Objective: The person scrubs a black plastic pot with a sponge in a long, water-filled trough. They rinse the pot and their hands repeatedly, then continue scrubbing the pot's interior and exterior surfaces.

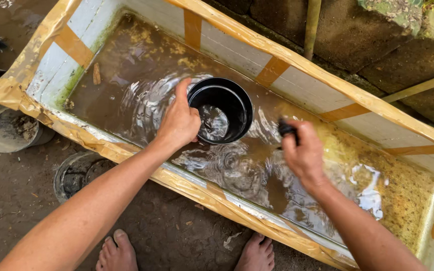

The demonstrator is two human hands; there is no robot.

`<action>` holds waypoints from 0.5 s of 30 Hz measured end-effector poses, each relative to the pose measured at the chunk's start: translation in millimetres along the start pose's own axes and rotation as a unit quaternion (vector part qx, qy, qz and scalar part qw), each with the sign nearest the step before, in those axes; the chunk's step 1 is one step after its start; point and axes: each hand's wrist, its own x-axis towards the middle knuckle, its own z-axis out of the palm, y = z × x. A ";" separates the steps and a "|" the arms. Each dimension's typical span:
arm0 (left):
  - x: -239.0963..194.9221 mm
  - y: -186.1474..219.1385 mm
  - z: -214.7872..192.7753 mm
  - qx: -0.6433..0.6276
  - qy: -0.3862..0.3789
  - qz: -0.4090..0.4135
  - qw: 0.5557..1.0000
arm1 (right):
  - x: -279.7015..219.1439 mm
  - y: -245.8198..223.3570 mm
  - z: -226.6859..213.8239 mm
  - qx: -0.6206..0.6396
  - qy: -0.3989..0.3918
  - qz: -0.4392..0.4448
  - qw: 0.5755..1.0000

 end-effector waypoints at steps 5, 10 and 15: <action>-21.6 -0.7 -10.7 0.219 0.043 0.183 0.957 | -25.3 122.6 -15.8 -0.128 0.055 0.150 0.979; -32.9 4.5 -7.6 0.347 0.019 0.420 0.838 | -73.4 155.2 1.6 -0.233 0.066 0.069 0.968; -25.1 5.7 8.9 0.364 -0.196 0.295 0.861 | -46.4 80.7 44.6 0.104 -0.146 0.220 0.959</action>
